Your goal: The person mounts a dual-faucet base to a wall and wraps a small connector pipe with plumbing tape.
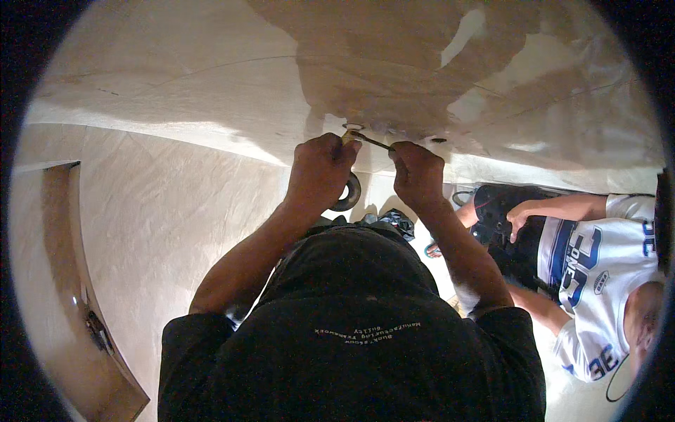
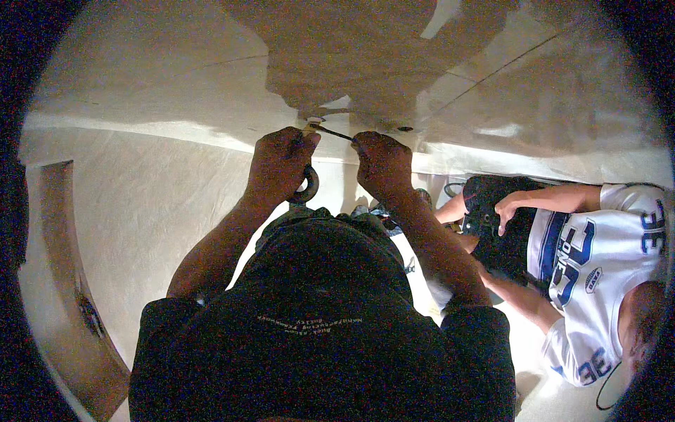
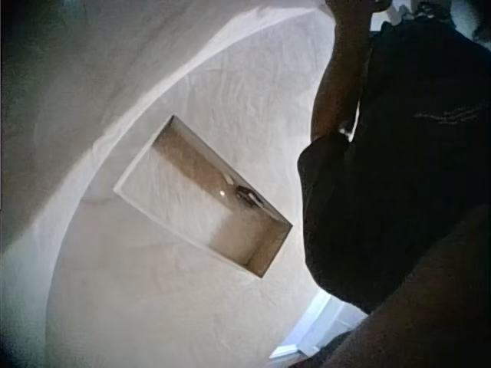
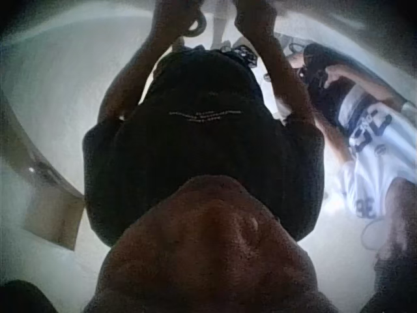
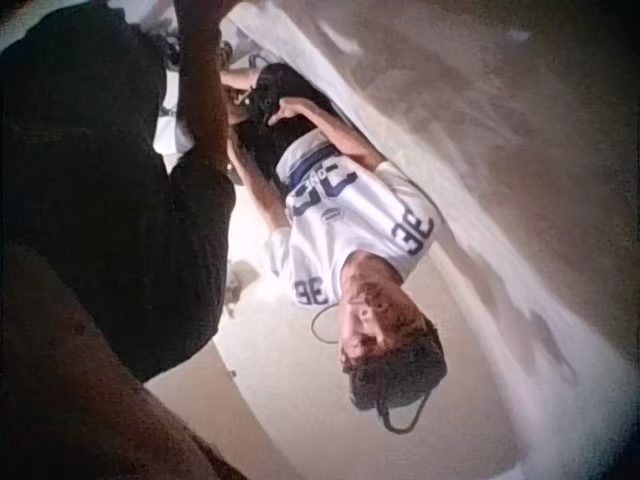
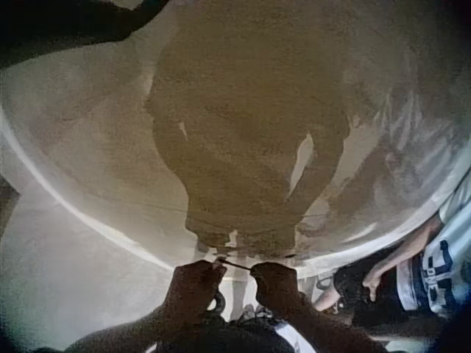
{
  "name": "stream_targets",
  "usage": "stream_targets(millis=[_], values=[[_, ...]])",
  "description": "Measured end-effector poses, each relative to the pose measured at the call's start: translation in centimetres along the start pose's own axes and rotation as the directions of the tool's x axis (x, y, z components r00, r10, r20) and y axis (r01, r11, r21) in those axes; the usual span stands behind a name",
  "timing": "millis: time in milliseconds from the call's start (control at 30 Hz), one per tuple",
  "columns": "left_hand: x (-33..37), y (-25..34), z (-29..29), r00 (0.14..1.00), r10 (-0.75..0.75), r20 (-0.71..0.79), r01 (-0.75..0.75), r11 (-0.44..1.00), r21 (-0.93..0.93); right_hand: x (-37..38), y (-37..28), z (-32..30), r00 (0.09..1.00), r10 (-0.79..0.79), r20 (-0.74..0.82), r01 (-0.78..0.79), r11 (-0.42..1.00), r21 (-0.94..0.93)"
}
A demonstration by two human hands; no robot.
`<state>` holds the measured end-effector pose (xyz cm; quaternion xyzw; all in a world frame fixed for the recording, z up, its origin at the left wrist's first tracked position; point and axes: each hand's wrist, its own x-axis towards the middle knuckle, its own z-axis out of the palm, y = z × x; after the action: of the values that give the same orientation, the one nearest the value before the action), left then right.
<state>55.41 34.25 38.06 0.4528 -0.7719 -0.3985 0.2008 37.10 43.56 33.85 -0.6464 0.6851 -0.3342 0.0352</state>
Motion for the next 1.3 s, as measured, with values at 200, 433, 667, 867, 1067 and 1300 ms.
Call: stream_targets(millis=[200, 433, 667, 867, 1067, 1300], values=[[-0.1, 1.0, 0.2, 0.999, 0.0, -0.043, 0.003, 0.997, 0.076, -0.8, 0.9, 2.1, 0.997, 0.071, -0.031, -0.065, 0.985, 0.163], [-0.1, 1.5, 0.9, 0.997, -0.012, -0.079, 0.02, 0.994, 0.103, -1.5, 1.7, 4.6, 0.989, 0.08, -0.127, -0.04, 0.954, 0.297], [0.0, 0.8, -1.3, 0.986, -0.092, 0.138, 0.105, 0.99, -0.09, -0.8, 0.3, 1.2, 0.998, 0.064, 0.006, -0.063, 0.997, -0.044], [0.3, -0.5, -1.5, 0.926, -0.184, 0.331, 0.284, 0.915, -0.286, -0.8, 0.2, 1.5, 0.992, 0.1, 0.078, -0.099, 0.995, -0.016], [1.3, -0.6, -2.7, 0.831, -0.256, 0.494, 0.415, 0.877, -0.242, -0.2, -1.2, 1.7, 0.99, 0.138, 0.035, -0.131, 0.979, -0.159], [1.8, -0.6, -2.3, 0.888, -0.137, 0.44, 0.191, 0.978, -0.082, -0.3, -0.9, 1.8, 0.974, 0.205, 0.091, -0.199, 0.977, -0.078]])
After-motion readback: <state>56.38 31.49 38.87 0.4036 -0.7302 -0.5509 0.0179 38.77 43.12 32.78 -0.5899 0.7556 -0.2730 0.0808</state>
